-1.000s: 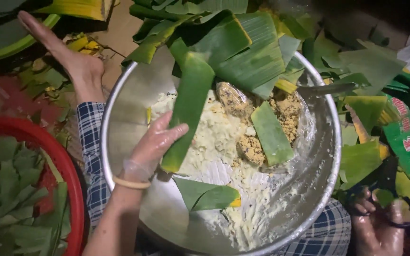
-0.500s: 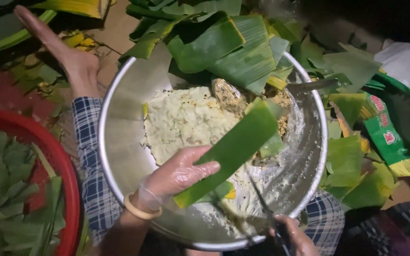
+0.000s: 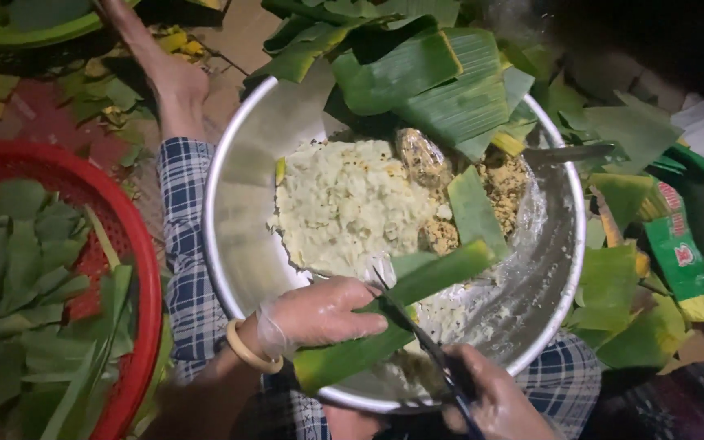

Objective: The person sits on the floor and uses gloved hands to scoop a white dough-like mixture and a yellow crumbly filling from a large metal bowl. They place the mixture onto cut banana leaves, fold the leaves into small packets, and set them aside.

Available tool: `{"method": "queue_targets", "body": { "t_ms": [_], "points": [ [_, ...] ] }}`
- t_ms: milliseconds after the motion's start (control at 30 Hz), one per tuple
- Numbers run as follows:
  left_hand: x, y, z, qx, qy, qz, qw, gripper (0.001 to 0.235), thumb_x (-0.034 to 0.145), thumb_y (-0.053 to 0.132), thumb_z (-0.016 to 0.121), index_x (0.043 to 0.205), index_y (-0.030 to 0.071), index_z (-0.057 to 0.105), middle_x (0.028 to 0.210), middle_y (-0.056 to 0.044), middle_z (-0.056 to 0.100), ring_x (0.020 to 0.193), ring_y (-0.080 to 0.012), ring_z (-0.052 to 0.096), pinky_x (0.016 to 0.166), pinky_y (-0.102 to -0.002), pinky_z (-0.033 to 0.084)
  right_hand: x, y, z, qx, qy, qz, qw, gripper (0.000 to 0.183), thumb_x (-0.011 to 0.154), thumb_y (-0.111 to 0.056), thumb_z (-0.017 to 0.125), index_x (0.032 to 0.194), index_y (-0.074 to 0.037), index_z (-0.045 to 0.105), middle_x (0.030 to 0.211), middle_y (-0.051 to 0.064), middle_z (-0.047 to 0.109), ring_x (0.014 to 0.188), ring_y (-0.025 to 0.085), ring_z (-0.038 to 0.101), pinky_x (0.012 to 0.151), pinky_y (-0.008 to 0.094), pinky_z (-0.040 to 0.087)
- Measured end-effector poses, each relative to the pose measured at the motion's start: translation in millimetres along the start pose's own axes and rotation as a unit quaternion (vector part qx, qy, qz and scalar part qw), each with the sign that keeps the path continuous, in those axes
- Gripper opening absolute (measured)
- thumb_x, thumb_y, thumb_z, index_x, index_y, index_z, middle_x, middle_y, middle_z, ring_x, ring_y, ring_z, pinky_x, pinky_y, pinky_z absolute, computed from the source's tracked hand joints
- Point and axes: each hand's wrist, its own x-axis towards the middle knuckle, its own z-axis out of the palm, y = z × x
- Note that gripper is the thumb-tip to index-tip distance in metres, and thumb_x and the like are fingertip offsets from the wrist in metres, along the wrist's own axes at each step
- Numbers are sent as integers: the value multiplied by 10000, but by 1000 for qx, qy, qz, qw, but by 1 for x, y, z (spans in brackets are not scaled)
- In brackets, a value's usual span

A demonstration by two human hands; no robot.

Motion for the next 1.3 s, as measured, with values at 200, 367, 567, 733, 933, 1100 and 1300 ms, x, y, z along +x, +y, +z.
{"method": "queue_targets", "body": {
  "t_ms": [200,367,567,733,933,1100,1300],
  "points": [
    [0,33,-13,-190,254,-92,944,616,834,438,591,1242,-23,580,1168,-134,710,1137,-263,741,917,-270,658,23,33,26,180,136,12,974,315,826,-264,785,1046,-45,737,862,44,633,748,180,573,670,310,383],
    [13,39,-20,-596,594,43,538,587,928,277,552,1396,-58,434,1186,-158,524,1094,-314,577,954,-406,548,66,98,60,505,46,78,858,406,1031,-367,445,1259,-33,487,890,118,633,643,185,602,540,254,510],
    [39,13,31,-628,596,33,499,495,940,284,643,1300,35,412,578,19,317,503,-120,386,428,-273,379,55,29,77,230,47,-92,968,869,862,-585,612,1487,-47,339,1143,73,572,961,113,596,932,253,425],
    [42,33,36,-648,578,-30,494,1012,826,314,649,1606,175,20,1286,-148,352,1254,-362,499,1177,-577,372,50,-2,81,260,196,-11,946,426,889,-389,611,1136,-56,709,798,32,636,674,153,586,568,285,432],
    [44,23,52,-584,547,-13,599,954,817,282,647,1611,259,119,1660,-200,68,1525,-307,263,1144,-572,346,47,2,53,194,112,-67,972,748,760,-710,628,1168,-91,533,885,5,575,694,86,526,593,232,438],
    [31,44,34,-529,527,-87,659,922,817,279,631,1608,252,159,1625,-235,218,1458,-341,417,1168,-507,384,34,-2,32,157,238,-22,958,355,924,-407,627,976,-71,728,702,25,655,555,158,595,445,297,438],
    [20,-15,1,-188,648,44,737,851,942,205,603,1573,247,34,1696,-198,39,1555,-432,141,1133,-615,371,-16,55,-94,215,549,-3,808,93,1017,-155,638,1039,-226,582,740,-104,481,594,35,451,536,205,398]
  ]
}}
